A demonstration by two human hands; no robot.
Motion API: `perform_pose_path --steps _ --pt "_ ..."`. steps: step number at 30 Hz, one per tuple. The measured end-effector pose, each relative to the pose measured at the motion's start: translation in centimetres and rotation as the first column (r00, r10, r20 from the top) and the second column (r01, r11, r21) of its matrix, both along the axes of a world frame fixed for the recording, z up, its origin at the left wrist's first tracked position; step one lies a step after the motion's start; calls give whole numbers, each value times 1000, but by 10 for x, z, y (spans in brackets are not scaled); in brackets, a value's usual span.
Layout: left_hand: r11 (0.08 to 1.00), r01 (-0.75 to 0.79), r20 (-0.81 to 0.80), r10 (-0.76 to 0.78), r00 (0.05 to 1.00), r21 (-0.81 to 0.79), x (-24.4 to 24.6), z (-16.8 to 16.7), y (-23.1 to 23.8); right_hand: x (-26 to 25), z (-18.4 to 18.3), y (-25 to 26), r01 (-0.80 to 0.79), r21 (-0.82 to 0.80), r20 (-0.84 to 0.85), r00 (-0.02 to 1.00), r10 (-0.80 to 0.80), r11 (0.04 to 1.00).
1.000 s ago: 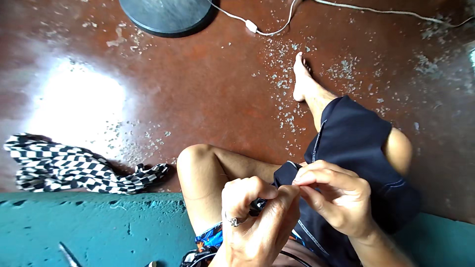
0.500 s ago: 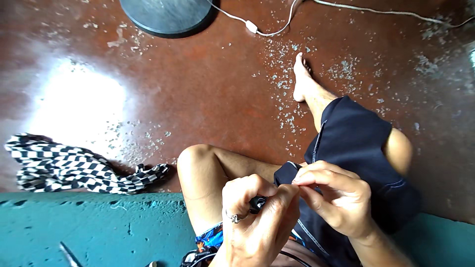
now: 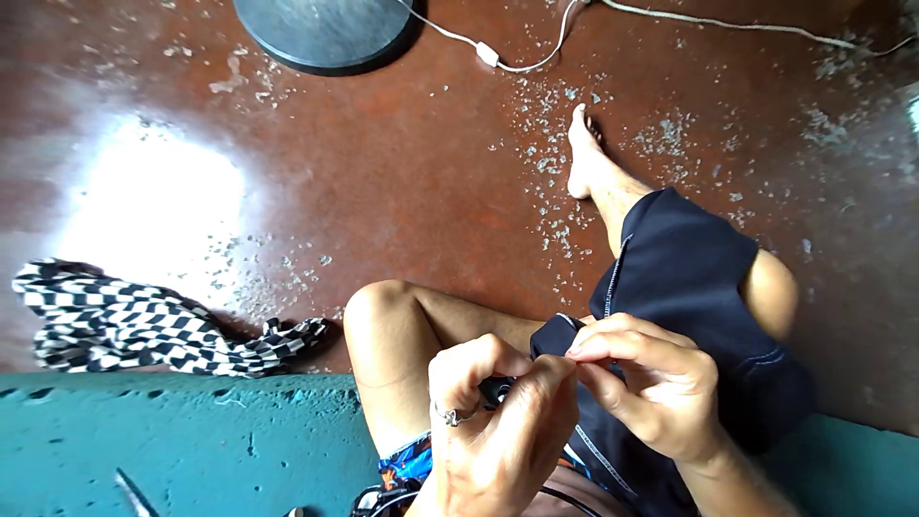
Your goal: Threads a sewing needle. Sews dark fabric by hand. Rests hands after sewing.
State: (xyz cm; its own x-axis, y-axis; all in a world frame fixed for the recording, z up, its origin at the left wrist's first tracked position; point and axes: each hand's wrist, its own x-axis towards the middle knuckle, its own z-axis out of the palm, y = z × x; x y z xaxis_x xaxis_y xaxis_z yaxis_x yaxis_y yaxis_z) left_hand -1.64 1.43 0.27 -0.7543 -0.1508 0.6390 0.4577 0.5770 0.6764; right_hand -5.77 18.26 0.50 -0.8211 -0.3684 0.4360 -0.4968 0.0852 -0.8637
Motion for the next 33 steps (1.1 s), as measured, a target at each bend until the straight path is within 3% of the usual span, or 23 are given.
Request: perform_pose_path --steps 19,33 --pt "999 15 46 -17 999 32 -1 1 1 -1 -1 0 -9 -7 9 1000 10 1000" --pt "987 71 99 -86 991 141 -4 1 1 -2 -2 1 -19 -39 20 1000 20 999"
